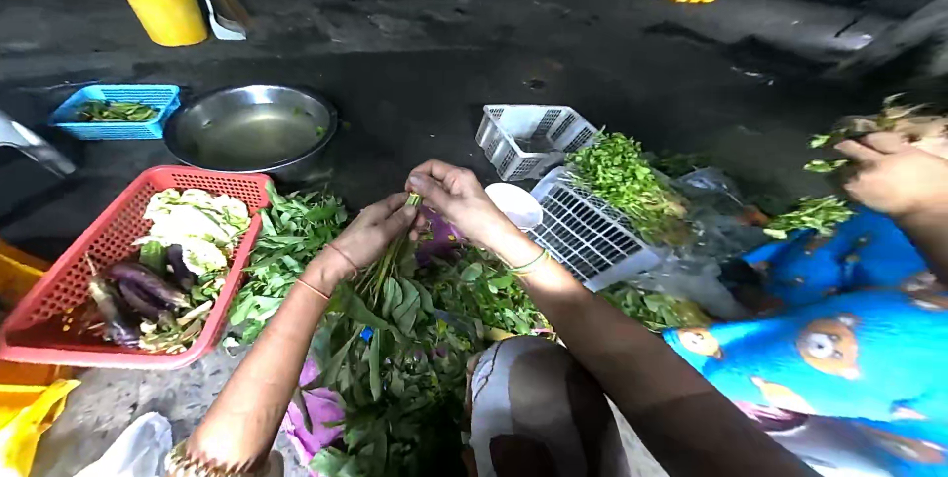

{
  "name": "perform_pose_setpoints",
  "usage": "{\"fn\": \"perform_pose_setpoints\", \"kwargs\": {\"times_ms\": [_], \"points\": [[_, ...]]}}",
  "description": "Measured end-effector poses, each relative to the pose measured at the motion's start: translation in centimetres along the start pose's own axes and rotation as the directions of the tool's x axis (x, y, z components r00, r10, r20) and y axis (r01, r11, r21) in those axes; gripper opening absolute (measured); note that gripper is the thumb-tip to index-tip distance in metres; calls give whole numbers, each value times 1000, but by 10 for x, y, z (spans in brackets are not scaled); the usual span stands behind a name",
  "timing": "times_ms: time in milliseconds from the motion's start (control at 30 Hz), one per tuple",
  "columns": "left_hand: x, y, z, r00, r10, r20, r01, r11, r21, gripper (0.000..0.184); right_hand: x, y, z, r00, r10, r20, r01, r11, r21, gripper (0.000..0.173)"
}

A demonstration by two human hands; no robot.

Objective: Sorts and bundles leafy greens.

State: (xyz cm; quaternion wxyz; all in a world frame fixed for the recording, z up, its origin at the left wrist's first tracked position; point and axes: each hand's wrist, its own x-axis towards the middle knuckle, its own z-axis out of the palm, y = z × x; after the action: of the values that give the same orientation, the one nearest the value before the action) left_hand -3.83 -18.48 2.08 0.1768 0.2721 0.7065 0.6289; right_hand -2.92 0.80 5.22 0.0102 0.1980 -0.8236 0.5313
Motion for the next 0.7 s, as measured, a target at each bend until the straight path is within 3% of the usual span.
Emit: {"fn": "perform_pose_setpoints", "kwargs": {"times_ms": [100,200,267,333,400,433,467,500,533,600,633,700], "points": [[0,2,7,994,-4,-107,15,995,101,33,2,7,6,997,72,-28,-68,989,129,23],[-1,2,8,946,-44,-322,66,996,57,45,-3,11,19,985,150,-91,-133,976,170,43],[5,-7,-1,912,-29,-409,19,999,-29,46,-12,9,27,995,1,-101,3,999,41,54],[7,-19,-12,917,2,-399,-52,992,-115,49,-18,7,30,964,-256,-68,245,960,-137,64],[4,-22,-17,917,24,-397,-128,963,-237,44,-21,2,23,949,-309,-71,308,951,-26,63],[1,-19,-17,912,19,-410,-161,935,-315,38,-21,1,16,974,-211,-83,223,958,178,60],[-2,-15,-16,910,21,-415,-197,901,-387,32,-20,1,9,995,-73,-74,98,900,425,54],[-2,-12,-14,910,31,-413,-226,873,-431,28,-18,3,3,996,71,-55,-20,768,640,46],[-2,-8,-11,918,51,-393,-239,863,-446,25,-16,5,-3,979,200,-32,-98,604,791,43],[2,-3,-6,945,125,-303,-240,893,-380,27,-13,13,-14,944,325,51,-157,308,939,56],[5,-1,-6,957,157,-244,-232,921,-314,30,-13,16,-18,947,316,60,-143,245,959,59],[6,3,-7,973,181,-145,-205,964,-168,33,-18,18,-25,973,228,38,-106,297,949,54]]}}
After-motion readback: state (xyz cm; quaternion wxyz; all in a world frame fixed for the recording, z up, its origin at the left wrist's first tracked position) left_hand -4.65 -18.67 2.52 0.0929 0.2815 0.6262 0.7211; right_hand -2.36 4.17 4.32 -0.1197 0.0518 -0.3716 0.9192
